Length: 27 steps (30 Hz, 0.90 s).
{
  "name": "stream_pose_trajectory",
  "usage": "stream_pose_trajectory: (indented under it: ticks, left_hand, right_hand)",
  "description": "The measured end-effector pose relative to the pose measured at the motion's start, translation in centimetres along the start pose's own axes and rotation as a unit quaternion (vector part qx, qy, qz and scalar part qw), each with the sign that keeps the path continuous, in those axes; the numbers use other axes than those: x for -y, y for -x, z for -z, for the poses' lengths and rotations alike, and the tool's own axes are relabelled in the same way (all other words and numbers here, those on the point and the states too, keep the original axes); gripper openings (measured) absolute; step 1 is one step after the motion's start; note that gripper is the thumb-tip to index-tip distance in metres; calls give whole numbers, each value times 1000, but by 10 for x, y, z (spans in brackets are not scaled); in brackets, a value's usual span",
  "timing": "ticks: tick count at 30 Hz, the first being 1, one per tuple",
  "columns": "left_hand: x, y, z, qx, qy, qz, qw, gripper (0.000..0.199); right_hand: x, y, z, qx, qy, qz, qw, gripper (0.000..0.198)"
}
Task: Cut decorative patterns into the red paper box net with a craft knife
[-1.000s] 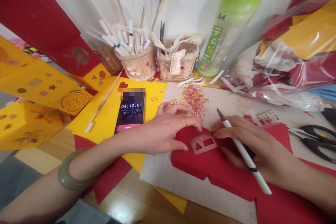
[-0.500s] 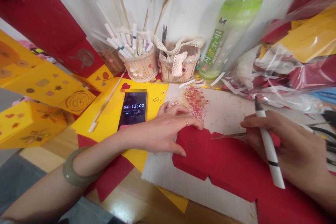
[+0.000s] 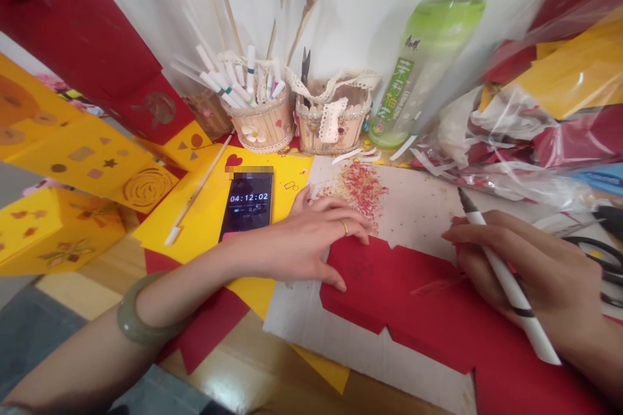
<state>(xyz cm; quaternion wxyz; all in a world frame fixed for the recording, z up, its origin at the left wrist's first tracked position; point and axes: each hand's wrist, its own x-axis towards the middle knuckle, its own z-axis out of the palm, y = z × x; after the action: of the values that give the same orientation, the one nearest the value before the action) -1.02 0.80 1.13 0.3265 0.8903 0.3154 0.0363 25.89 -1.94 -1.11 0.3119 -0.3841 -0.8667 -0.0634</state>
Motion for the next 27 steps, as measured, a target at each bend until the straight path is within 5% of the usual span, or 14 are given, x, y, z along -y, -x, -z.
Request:
stream_pose_trajectory:
  ticks: [11,27]
  left_hand:
    - [1,-1,0,3,14,5,1000,41]
    - [5,-1,-1,-17,-8,-19,1000,44]
  right_hand:
    - [-7,6,-1,12,47,87,995,14]
    - [-1,4,-6,97,87,12,991,18]
